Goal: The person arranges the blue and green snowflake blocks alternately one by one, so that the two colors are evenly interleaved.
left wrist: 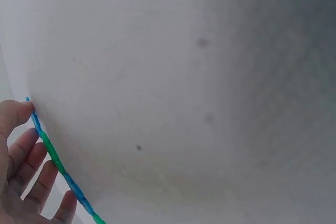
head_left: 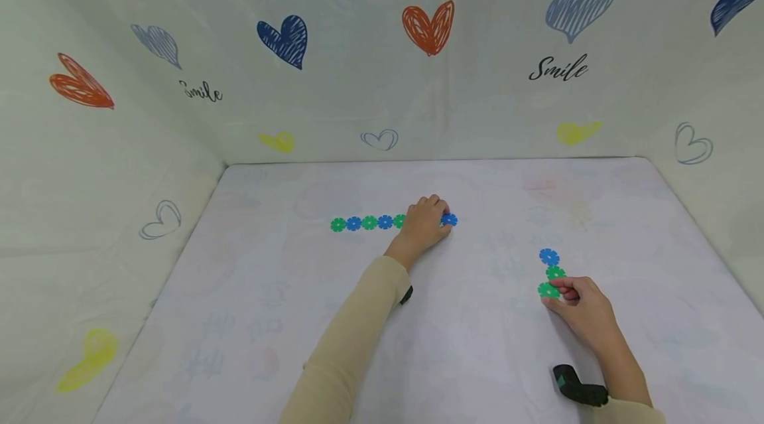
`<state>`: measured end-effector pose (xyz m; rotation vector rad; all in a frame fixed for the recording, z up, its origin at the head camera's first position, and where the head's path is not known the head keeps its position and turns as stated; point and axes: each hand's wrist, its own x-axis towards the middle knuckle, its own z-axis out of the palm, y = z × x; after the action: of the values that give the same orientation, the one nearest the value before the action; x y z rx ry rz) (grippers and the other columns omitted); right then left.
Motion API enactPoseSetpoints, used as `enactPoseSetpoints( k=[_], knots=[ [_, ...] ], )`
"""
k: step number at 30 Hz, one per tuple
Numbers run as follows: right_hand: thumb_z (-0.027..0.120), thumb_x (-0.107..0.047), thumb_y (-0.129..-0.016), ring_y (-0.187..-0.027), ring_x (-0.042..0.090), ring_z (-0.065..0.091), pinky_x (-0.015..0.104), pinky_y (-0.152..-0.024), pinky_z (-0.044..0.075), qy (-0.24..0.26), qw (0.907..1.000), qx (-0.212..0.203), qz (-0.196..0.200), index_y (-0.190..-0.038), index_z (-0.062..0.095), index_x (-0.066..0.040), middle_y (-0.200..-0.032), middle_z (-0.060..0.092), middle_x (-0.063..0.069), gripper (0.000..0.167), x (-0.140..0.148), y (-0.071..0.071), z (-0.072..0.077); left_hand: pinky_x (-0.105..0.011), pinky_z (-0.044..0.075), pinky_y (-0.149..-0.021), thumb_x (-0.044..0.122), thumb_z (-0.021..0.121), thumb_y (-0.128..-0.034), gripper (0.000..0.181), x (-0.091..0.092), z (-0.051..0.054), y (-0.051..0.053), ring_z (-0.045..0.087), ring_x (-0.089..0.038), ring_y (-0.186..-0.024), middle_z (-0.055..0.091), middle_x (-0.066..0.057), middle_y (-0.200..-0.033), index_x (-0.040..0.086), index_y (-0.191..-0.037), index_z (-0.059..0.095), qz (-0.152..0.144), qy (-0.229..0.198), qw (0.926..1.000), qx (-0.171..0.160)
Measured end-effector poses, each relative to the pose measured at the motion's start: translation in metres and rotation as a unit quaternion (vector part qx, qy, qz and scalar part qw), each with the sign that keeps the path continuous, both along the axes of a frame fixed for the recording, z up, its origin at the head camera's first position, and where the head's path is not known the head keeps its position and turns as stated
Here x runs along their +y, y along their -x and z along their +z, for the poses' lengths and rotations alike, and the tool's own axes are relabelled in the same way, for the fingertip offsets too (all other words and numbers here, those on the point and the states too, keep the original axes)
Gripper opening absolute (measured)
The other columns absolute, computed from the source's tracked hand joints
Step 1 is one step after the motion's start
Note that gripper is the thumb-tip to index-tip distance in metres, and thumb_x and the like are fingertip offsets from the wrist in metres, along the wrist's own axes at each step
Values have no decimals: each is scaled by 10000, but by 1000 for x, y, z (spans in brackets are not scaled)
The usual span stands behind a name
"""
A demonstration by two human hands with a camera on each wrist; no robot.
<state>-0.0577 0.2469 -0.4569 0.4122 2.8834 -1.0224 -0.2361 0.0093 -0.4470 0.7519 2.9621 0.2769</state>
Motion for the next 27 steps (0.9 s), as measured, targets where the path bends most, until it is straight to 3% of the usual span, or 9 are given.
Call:
enactPoseSetpoints(
  k=[6,15,27],
  knots=[
    [678,-116,-823,-872,265,428,251,-649,375,-193,9996,-176,-50,-1163,533,82,-1010,460,203,420,-4,1,2,-313,445,-889,359,592,-896,346,1,-1,1,492,-147,-1024,557,17,-1121,154,-1173,565,-49,74,10000,41],
    [662,-121,-836,-845,262,420,231,-605,362,-241,9993,-288,-5,-1183,510,83,-1033,452,232,430,-9,-1,9,-313,437,-912,366,581,-902,355,2,-1,2,487,-146,-1048,552,23,-1143,159,-1188,553,-12,157,9999,-22],
    [660,-169,-837,-826,249,441,237,-595,372,-233,9993,-283,45,-1159,522,105,-972,460,204,445,-12,0,7,-294,429,-931,362,584,-902,360,1,2,1,484,-146,-1052,549,17,-1151,152,-1192,552,-21,142,9999,-85]
  ],
)
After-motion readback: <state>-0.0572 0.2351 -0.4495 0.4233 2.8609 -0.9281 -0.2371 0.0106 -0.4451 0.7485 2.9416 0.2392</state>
